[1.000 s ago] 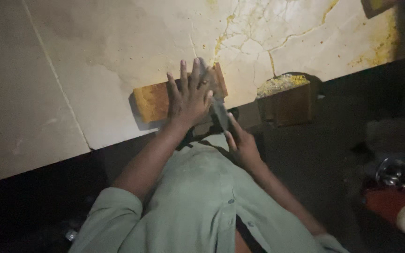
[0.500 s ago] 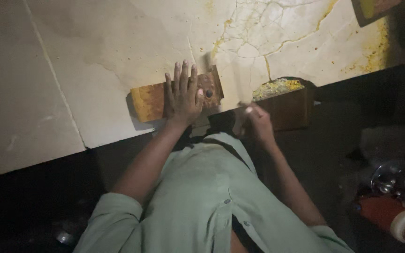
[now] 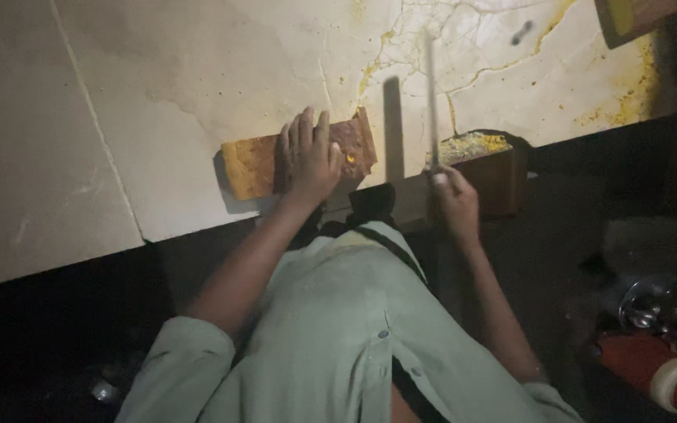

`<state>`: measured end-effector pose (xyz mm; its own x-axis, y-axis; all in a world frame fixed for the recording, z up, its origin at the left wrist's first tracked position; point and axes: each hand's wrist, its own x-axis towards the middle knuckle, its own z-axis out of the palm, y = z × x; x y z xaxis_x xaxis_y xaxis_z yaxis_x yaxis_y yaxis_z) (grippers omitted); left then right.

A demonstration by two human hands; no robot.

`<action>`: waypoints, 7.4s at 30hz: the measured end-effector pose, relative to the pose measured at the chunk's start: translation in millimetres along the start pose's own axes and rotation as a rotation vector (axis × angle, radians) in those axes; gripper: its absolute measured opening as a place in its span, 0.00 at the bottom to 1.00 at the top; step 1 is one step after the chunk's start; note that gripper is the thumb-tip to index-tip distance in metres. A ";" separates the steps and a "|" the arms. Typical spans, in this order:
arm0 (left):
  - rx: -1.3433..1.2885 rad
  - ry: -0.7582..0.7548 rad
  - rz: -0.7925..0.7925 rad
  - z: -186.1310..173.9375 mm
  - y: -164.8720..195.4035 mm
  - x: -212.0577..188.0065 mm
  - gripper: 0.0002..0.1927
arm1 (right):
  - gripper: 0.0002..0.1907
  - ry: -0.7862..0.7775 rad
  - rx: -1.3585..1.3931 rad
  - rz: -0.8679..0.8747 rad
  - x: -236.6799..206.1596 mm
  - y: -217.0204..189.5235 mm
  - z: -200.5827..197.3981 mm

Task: The person unwraps newspaper from a rectangular block of yellow food on a tiled table, then uses a long knife to slice the block into thin pieces, steadying the block with the other hand and repositioning it between cuts. Cut pieces accumulate on the table beside a pile of already cut yellow pieces.

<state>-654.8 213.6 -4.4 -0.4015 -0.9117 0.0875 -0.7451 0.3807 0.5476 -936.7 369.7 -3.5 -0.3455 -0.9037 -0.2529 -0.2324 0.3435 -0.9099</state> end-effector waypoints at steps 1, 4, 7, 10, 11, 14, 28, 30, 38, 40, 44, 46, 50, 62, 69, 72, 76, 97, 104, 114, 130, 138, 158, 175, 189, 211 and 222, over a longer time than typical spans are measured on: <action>0.049 -0.084 -0.057 -0.1 3.3 4.3 0.33 | 0.20 -0.003 -0.027 -0.025 1.0 -6.1 6.9; 0.184 -0.155 -0.015 -0.7 13.3 16.6 0.34 | 0.29 -0.045 -0.364 -0.265 -0.5 -27.5 48.2; 0.334 -0.122 -0.009 -2.2 23.2 19.0 0.38 | 0.24 -0.078 -0.470 -0.250 -6.9 -51.3 90.6; 0.343 -0.126 -0.004 -5.8 28.5 17.4 0.39 | 0.22 -0.126 -0.585 -0.131 -12.1 -79.3 113.3; 0.337 -0.137 -0.003 -7.3 29.4 16.6 0.39 | 0.20 -0.137 -0.592 -0.137 -13.2 -89.5 115.9; 0.325 -0.156 -0.004 -11.0 30.7 16.9 0.39 | 0.18 -0.159 -0.609 -0.146 -15.6 -117.5 115.8; 0.297 -0.127 -0.010 -10.3 29.7 15.7 0.34 | 0.23 -0.368 -0.823 -0.029 -36.0 -125.9 91.2; 0.306 -0.139 -0.016 -11.2 30.4 16.1 0.33 | 0.15 -0.510 -0.787 0.386 -64.7 -127.0 66.4; 0.312 -0.132 -0.042 -8.7 28.2 18.4 0.33 | 0.28 -0.492 -0.867 0.115 -65.7 -58.3 80.2; 0.316 -0.128 -0.027 -6.4 24.9 14.9 0.33 | 0.24 -0.465 -0.866 0.092 -31.3 -44.1 99.3; 0.411 -0.022 0.088 -2.5 15.9 9.3 0.35 | 0.35 -0.491 -0.895 0.236 30.0 -70.5 124.5; 0.453 -0.031 0.128 -1.4 12.4 8.3 0.35 | 0.56 -0.462 -0.801 0.238 39.1 -106.4 129.1; 0.492 -0.026 0.068 -2.0 13.0 9.4 0.32 | 0.42 -0.387 -0.715 0.077 1.5 -167.5 118.6; 0.368 -0.088 0.041 -10.0 14.2 9.2 0.35 | 0.43 -0.505 -1.025 0.019 -34.5 -13.4 101.2; 0.583 0.007 0.105 -7.6 5.5 7.8 0.36 | 0.39 -0.281 -0.650 -0.515 33.1 -110.1 135.7; 0.502 -0.065 0.053 -17.4 8.1 6.9 0.36 | 0.44 -0.514 -0.776 0.165 -14.7 -134.2 112.0; 0.377 -0.133 0.038 -31.4 13.4 7.7 0.34 | 0.26 -0.614 -0.753 0.170 -87.1 -91.4 78.1; 0.400 -0.055 0.010 -24.1 0.7 3.6 0.35 | 0.41 -0.632 -0.647 0.295 -80.4 -120.6 93.8; 0.431 -0.084 0.057 -21.1 -8.1 -1.1 0.34 | 0.46 -0.519 -0.876 0.160 -42.9 -9.6 116.1; 0.472 0.019 0.051 -21.4 -16.9 -5.2 0.34 | 0.43 -0.475 -0.658 -0.007 -13.8 -136.9 131.6; 0.363 0.051 0.081 -20.3 -28.8 -6.0 0.35 | 0.38 -0.531 -0.813 0.015 28.9 -110.5 169.3; 0.402 -0.056 0.052 -46.1 -23.3 -9.5 0.34 | 0.33 -0.483 -0.516 0.296 -66.5 -96.4 118.1; 0.373 -0.047 0.015 -40.5 -34.6 -11.9 0.35 | 0.28 -0.537 -0.353 0.454 -58.0 -114.0 130.9; 0.510 -0.027 0.001 -37.5 -50.2 -16.2 0.28 | 0.43 -0.521 -0.734 -0.019 -3.3 -179.3 184.9; 0.353 0.029 0.004 -31.9 -58.2 -18.1 0.36 | 0.44 -0.579 -0.792 -0.172 -7.6 -46.1 183.2; 0.448 0.016 0.023 -58.7 -60.5 -23.4 0.35 | 0.33 -0.561 -0.770 -0.025 -4.8 -110.1 208.1; 0.362 -0.062 -0.035 -51.2 -66.6 -25.8 0.36 | 0.34 -0.549 -0.242 0.607 -101.8 -168.6 169.1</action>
<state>-567.5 203.9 -0.6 -0.3958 -0.9182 0.0173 -0.8946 0.3898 0.2183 -708.6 360.5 120.0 0.0019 -0.5198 -0.8543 -0.3593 0.7969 -0.4857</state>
